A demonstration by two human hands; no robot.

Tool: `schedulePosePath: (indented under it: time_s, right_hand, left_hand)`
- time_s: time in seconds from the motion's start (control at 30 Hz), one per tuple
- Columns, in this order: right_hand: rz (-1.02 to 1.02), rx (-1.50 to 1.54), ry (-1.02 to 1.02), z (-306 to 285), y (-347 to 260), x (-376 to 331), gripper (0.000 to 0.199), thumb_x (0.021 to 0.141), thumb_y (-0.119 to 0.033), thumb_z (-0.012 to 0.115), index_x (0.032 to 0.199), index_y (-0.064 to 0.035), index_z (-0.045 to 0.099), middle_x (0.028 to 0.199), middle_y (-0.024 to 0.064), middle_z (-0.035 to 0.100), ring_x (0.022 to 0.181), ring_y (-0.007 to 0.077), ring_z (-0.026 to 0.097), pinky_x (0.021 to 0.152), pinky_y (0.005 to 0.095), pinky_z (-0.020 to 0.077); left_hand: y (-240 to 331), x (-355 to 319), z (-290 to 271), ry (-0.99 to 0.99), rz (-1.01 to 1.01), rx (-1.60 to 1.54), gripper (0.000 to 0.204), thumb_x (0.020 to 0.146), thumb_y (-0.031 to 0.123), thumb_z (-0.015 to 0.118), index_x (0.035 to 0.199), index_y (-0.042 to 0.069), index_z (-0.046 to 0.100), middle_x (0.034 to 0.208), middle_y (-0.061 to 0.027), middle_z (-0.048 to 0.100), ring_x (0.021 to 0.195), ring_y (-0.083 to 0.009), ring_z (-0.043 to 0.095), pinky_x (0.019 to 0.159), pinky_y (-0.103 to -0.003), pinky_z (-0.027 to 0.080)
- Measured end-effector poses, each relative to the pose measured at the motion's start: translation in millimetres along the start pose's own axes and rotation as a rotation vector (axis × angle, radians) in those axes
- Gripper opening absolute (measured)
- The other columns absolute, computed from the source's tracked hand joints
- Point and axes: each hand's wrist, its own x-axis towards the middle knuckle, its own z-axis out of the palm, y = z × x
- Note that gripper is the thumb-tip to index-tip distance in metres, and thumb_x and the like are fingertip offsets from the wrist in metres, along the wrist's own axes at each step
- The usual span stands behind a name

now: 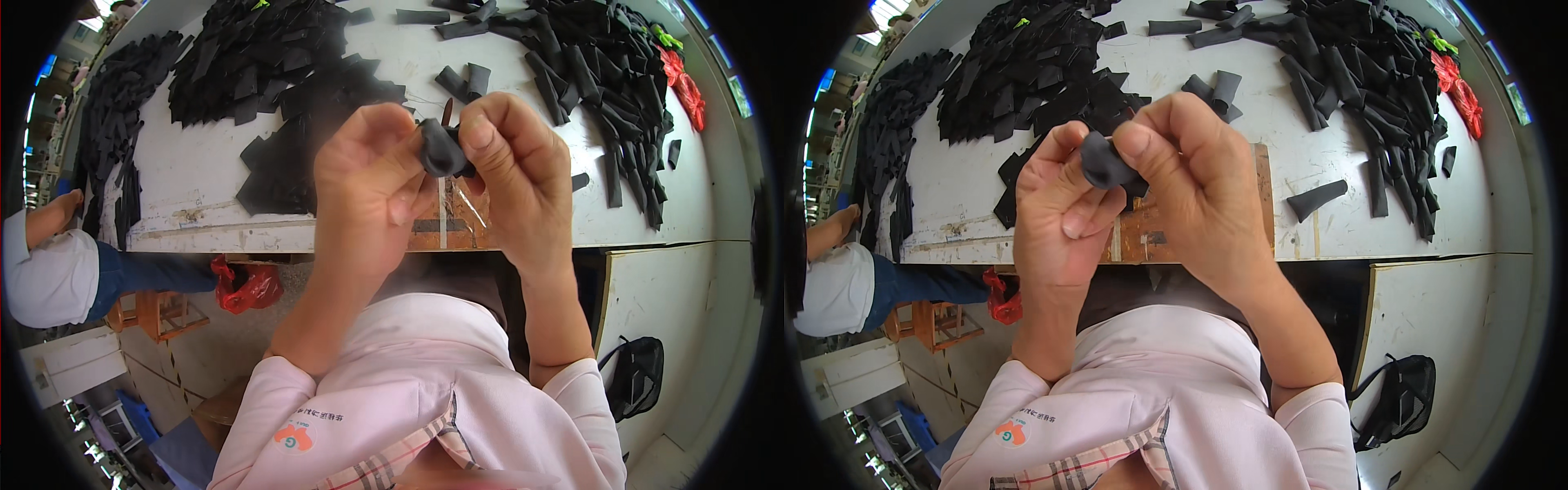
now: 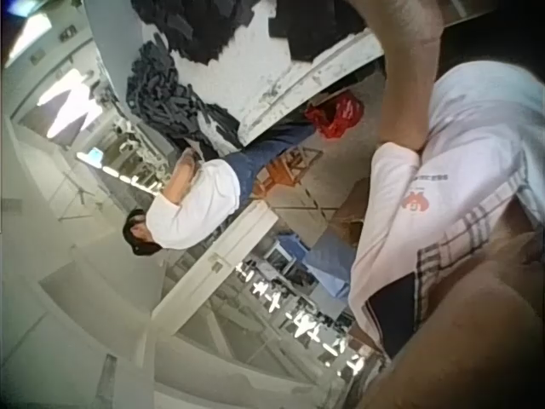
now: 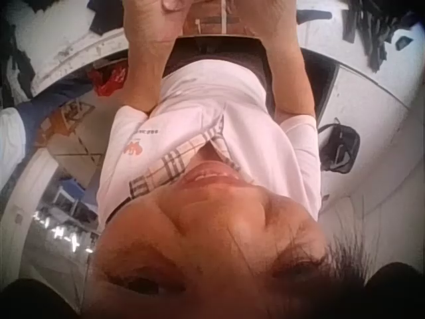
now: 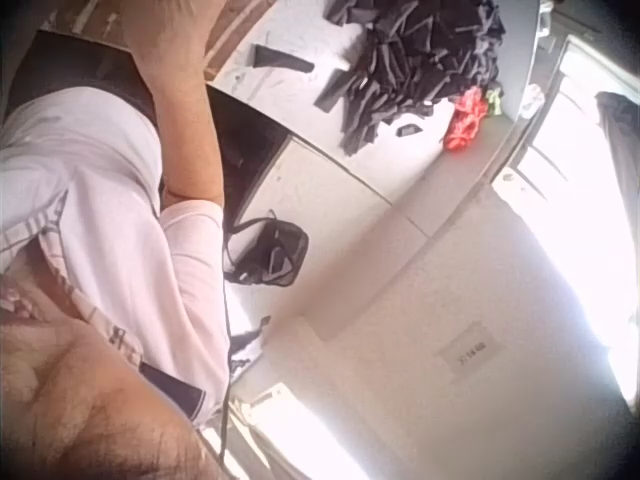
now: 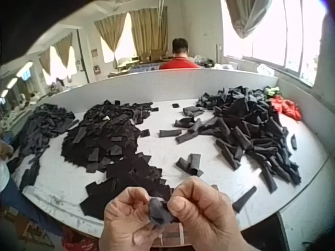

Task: The recorder is inspecting and manipulating small black flexible parts, likely foam or rubber, at a workbench.

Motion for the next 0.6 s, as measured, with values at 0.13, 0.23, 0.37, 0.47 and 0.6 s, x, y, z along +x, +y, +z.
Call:
schedulePosePath:
  time_s: [0.13, 0.23, 0.37, 0.47, 0.6]
  right_hand:
    - [0.047, 0.082, -0.173, -8, -26, 22, 0.027, 0.089, -0.024, 0.05, 0.075, -0.0018, 0.053, 0.06, -0.0051, 0.043, 0.051, 0.0017, 0.033, 0.045, 0.0159, 0.026]
    - [0.129, 0.169, -0.264, -12, -22, 37, 0.027, 0.088, -0.026, 0.051, 0.075, -0.0027, 0.053, 0.06, -0.005, 0.042, 0.052, 0.0016, 0.033, 0.045, 0.0157, 0.027]
    - [0.577, 0.375, -0.374, -22, 54, 29, 0.025, 0.088, -0.025, 0.051, 0.077, -0.0028, 0.055, 0.064, -0.0025, 0.042, 0.055, 0.0035, 0.037, 0.046, 0.0152, 0.0303]
    - [0.64, 0.551, -0.264, -18, 81, 9, 0.03, 0.086, -0.03, 0.053, 0.068, -0.0062, 0.051, 0.062, -0.0036, 0.041, 0.057, 0.0048, 0.036, 0.049, 0.0189, 0.0316]
    - [0.61, 0.43, -0.338, -18, 79, 20, 0.031, 0.087, -0.031, 0.053, 0.067, -0.0069, 0.051, 0.061, -0.0037, 0.041, 0.057, 0.0046, 0.036, 0.049, 0.0185, 0.0313]
  left_hand:
    - [26, 18, 1, -0.607, -0.403, -0.787, 0.025, 0.089, 0.004, 0.039, 0.112, 0.0, 0.048, 0.085, -0.0099, 0.06, 0.035, 0.0029, 0.034, 0.035, -0.015, 0.024]
    - [34, 25, 11, -0.587, -0.629, -1.028, 0.006, 0.081, 0.0, 0.047, 0.079, -0.005, 0.049, 0.055, -0.0047, 0.049, 0.028, -0.0023, 0.032, 0.028, -0.018, 0.02]
    - [-16, 46, -32, -0.281, -0.756, -0.916, 0.014, 0.086, 0.004, 0.042, 0.091, -0.005, 0.05, 0.069, -0.0091, 0.057, 0.031, -0.0007, 0.03, 0.03, -0.015, 0.02]
    - [-48, 37, -41, -0.07, -0.77, -0.83, 0.01, 0.082, 0.0, 0.045, 0.075, -0.005, 0.052, 0.058, -0.0068, 0.053, 0.029, -0.0015, 0.03, 0.029, -0.016, 0.018]
    - [-40, 35, -42, -0.043, -0.351, -0.038, 0.02, 0.081, 0.009, 0.057, 0.099, 0.001, 0.054, 0.077, -0.006, 0.059, 0.046, -0.0022, 0.041, 0.039, -0.015, 0.029]
